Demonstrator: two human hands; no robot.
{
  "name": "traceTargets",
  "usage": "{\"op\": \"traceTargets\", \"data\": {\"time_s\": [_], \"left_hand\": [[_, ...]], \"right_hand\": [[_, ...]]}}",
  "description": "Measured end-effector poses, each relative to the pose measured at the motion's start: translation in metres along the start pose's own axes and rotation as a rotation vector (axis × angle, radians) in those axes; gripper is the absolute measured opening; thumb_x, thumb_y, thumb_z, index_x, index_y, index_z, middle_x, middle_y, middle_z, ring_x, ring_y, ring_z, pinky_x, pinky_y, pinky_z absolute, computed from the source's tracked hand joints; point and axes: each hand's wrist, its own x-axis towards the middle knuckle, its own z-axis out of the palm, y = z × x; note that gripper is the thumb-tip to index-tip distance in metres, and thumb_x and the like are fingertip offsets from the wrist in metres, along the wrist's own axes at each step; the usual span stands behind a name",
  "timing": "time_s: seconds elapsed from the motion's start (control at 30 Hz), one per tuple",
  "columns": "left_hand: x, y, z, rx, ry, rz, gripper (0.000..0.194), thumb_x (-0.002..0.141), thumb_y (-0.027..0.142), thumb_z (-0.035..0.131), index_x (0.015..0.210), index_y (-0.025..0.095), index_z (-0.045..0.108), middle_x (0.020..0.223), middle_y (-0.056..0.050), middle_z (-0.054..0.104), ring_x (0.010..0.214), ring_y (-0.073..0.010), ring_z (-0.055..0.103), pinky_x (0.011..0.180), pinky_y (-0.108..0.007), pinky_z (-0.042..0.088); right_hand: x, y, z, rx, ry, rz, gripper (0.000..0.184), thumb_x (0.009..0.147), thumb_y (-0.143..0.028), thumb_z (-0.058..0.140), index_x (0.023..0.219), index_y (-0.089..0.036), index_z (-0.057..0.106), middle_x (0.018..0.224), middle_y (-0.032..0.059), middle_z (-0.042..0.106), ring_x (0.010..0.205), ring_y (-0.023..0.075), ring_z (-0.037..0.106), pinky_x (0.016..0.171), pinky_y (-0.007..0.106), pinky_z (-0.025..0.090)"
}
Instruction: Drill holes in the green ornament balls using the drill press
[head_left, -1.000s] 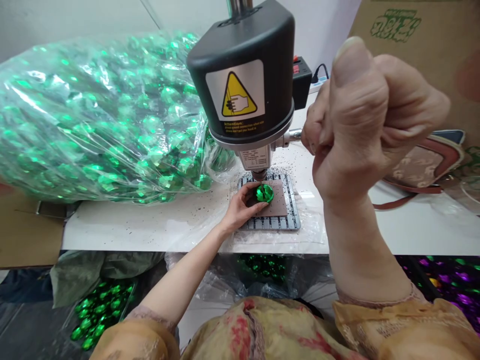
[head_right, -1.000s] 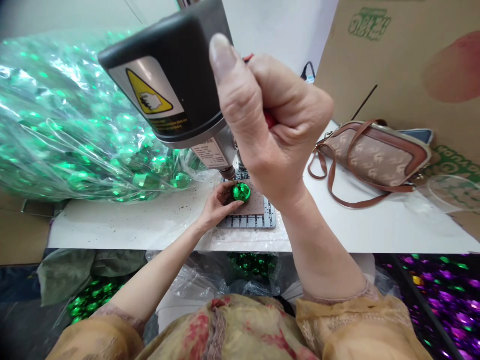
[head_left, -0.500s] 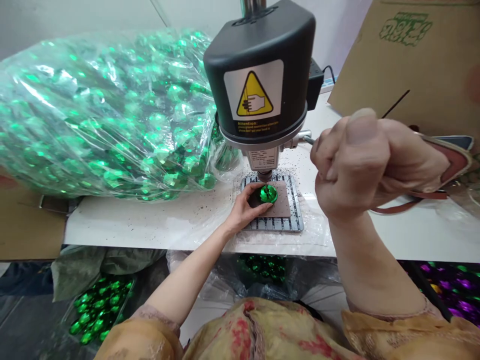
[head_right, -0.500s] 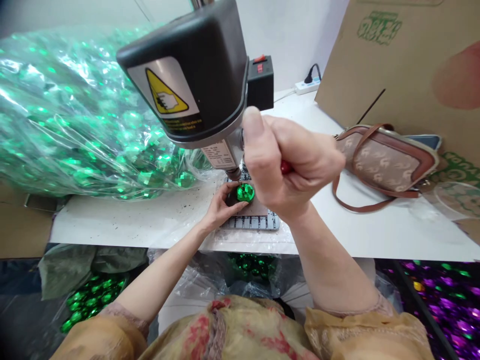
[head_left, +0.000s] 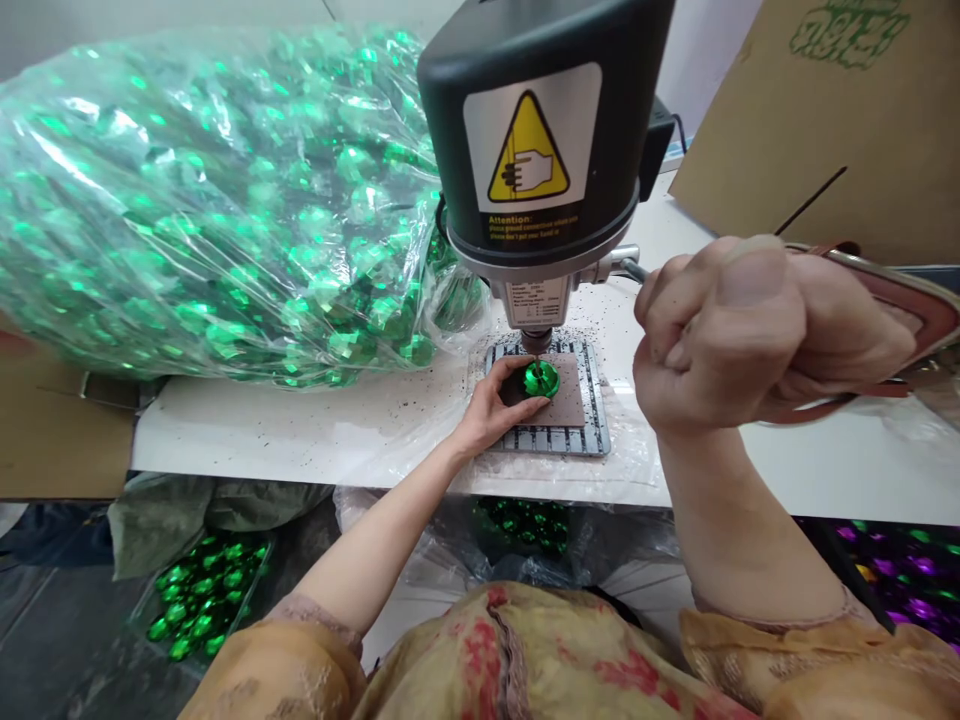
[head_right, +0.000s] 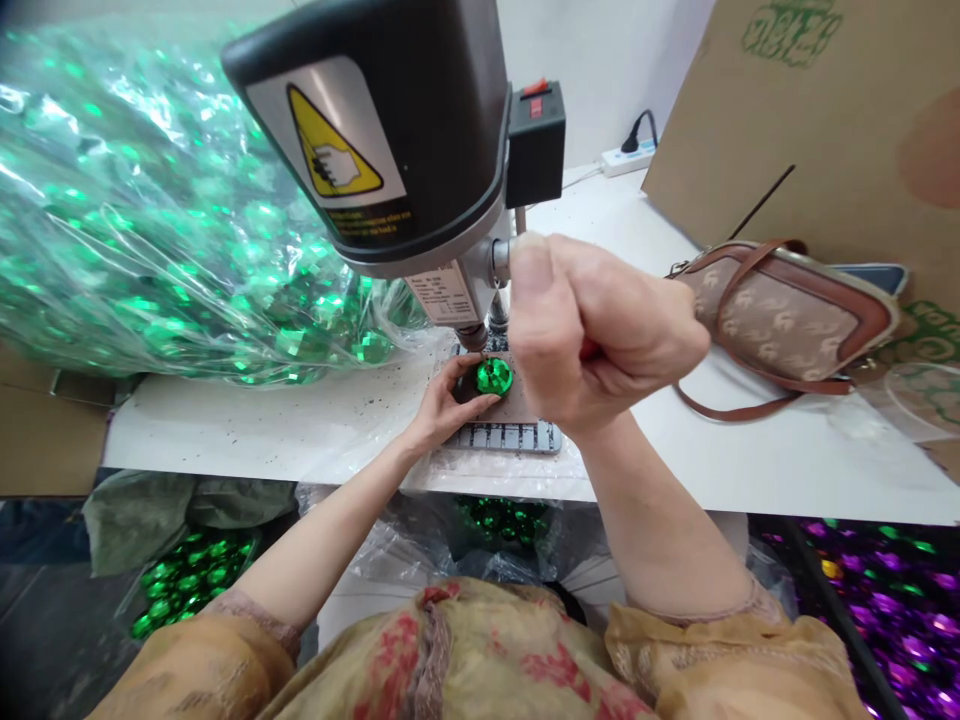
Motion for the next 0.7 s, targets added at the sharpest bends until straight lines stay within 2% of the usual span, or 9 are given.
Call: {"op": "traceTargets", "data": {"time_s": [0.07,0.13,0.2,0.33,0.47,0.63,0.7], "left_hand": [[0.0,0.0,0.0,0.001,0.002,0.009,0.057,0.077,0.046,0.082,0.124,0.022,0.06,0.122,-0.01,0.07,0.115,-0.0268,0.066,0.104,-0.044,0.052],[0.0,-0.001,0.0,0.011,0.004,0.015,0.057,0.077,0.047,0.082,0.124,0.022,0.06,0.122,-0.01,0.07,0.115,-0.0266,0.066,0.104,-0.043,0.052],[0.0,-0.001,0.0,0.022,0.006,0.018,0.058,0.077,0.048,0.082,0.124,0.021,0.06,0.122,-0.01,0.069,0.115,-0.0266,0.066,0.104,-0.043,0.052],[-0.001,-0.001,0.0,0.013,0.002,0.026,0.058,0.078,0.047,0.081,0.124,0.021,0.059,0.122,-0.01,0.069,0.114,-0.025,0.066,0.102,-0.041,0.052],[-0.001,-0.001,0.001,0.008,0.007,0.027,0.058,0.078,0.049,0.081,0.124,0.021,0.059,0.121,-0.01,0.069,0.113,-0.0248,0.066,0.102,-0.041,0.053],[0.0,-0.002,0.001,0.015,0.016,0.03,0.059,0.077,0.049,0.082,0.123,0.021,0.059,0.121,-0.01,0.069,0.113,-0.0249,0.067,0.101,-0.04,0.053],[-0.001,-0.002,0.001,0.013,0.02,0.03,0.059,0.076,0.048,0.082,0.123,0.02,0.059,0.12,-0.01,0.069,0.112,-0.0247,0.067,0.101,-0.04,0.053]], "right_hand": [[-0.004,0.008,0.004,0.075,0.109,-0.133,0.061,0.09,-0.045,0.057,0.053,-0.02,0.016,0.046,-0.0037,0.017,0.04,0.0085,0.021,0.042,0.033,0.022],[-0.006,0.017,0.006,0.191,0.129,-0.286,0.058,0.088,-0.04,0.06,0.055,-0.02,0.017,0.045,-0.0047,0.018,0.036,0.0084,0.022,0.038,0.032,0.022],[-0.008,0.023,0.007,0.261,0.141,-0.367,0.056,0.088,-0.04,0.06,0.056,-0.021,0.018,0.045,-0.0056,0.019,0.033,0.0082,0.023,0.037,0.031,0.022],[-0.009,0.026,0.006,0.244,0.13,-0.388,0.055,0.089,-0.028,0.058,0.057,-0.02,0.014,0.044,-0.0058,0.018,0.034,0.0066,0.024,0.038,0.029,0.021],[-0.01,0.026,0.004,0.223,0.044,-0.381,0.052,0.09,-0.024,0.054,0.057,-0.02,0.013,0.043,-0.0054,0.019,0.035,0.0068,0.03,0.038,0.029,0.024],[-0.013,0.038,0.0,0.272,0.027,-0.54,0.047,0.086,-0.015,0.052,0.059,-0.021,0.015,0.046,-0.0063,0.027,0.034,0.0051,0.03,0.036,0.028,0.023],[-0.014,0.034,-0.003,0.286,0.025,-0.532,0.049,0.085,-0.014,0.054,0.057,-0.021,0.014,0.045,-0.0065,0.026,0.034,0.0052,0.028,0.036,0.029,0.022]]}}
